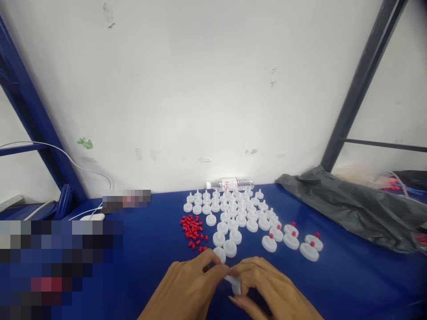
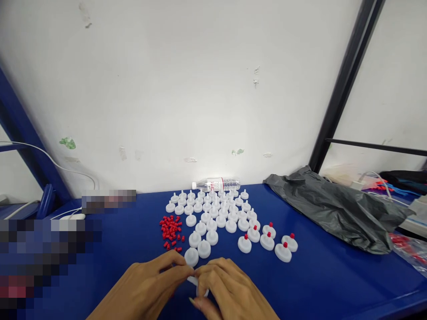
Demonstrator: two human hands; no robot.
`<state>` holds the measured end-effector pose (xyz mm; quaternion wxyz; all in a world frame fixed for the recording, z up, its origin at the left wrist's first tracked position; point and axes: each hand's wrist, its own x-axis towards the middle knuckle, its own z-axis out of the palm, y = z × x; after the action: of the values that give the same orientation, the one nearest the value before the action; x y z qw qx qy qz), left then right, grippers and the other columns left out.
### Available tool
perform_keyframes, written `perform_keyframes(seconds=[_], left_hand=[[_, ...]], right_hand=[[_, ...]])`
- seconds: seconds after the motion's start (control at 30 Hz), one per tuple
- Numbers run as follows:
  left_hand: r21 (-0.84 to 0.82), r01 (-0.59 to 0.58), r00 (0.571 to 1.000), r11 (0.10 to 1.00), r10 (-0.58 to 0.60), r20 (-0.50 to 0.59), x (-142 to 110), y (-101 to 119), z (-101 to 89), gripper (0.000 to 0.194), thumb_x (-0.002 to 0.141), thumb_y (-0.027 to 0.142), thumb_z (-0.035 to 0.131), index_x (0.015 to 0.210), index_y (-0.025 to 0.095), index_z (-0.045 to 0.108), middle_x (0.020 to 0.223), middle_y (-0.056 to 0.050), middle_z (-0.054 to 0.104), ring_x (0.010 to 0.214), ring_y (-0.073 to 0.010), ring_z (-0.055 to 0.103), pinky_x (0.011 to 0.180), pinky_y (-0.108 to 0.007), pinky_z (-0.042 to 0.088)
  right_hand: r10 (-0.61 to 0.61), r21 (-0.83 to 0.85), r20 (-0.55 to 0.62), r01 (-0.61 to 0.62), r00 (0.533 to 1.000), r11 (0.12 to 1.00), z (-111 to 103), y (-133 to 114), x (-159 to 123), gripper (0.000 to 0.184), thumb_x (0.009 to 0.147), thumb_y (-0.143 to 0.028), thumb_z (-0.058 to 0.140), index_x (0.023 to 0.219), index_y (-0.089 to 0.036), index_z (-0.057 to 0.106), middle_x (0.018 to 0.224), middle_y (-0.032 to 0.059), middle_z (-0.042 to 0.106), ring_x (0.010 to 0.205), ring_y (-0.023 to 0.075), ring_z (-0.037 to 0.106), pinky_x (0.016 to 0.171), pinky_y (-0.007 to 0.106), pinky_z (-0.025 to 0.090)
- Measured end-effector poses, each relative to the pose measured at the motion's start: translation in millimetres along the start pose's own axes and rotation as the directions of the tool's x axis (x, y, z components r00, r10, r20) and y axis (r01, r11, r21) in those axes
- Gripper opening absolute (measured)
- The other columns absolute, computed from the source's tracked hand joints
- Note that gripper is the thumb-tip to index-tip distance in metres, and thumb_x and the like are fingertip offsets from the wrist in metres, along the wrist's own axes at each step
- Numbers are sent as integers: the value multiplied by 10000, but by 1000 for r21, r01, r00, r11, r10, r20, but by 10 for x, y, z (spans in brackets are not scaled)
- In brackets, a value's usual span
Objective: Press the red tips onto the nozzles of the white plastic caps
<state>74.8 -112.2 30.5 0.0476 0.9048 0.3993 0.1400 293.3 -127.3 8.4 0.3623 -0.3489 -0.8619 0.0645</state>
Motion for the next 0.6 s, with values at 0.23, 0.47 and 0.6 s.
perform_keyframes(seconds=[0.23,0.47,0.6], left_hand=[[-46,-55,993,997,50,-108,-34,63,-83,348,954,82,421,1068,277,687,959,-5,710,737,-91,688,688,-135,502],[20,-45,996,999,47,-75,17,70,1,270,975,137,466,1120,275,647,941,0,712,792,-127,699,636,-163,489],[165,-7,1000,986,4,19,33,100,61,234,948,121,515,1100,269,616,973,5,708,840,-175,697,527,-201,422]], right_hand=[[9,-13,-21,-9,1000,1000,-8,34,-89,213,942,-236,625,1147,-246,570,1108,30,713,1018,150,694,900,203,562],[87,-23,23,-86,996,996,-11,-1,-62,152,975,-305,575,1114,-267,624,1082,6,725,984,151,714,848,171,581],[120,83,88,-127,989,988,0,43,-91,197,1016,-345,484,1116,-270,636,1082,8,708,994,144,705,852,155,573]])
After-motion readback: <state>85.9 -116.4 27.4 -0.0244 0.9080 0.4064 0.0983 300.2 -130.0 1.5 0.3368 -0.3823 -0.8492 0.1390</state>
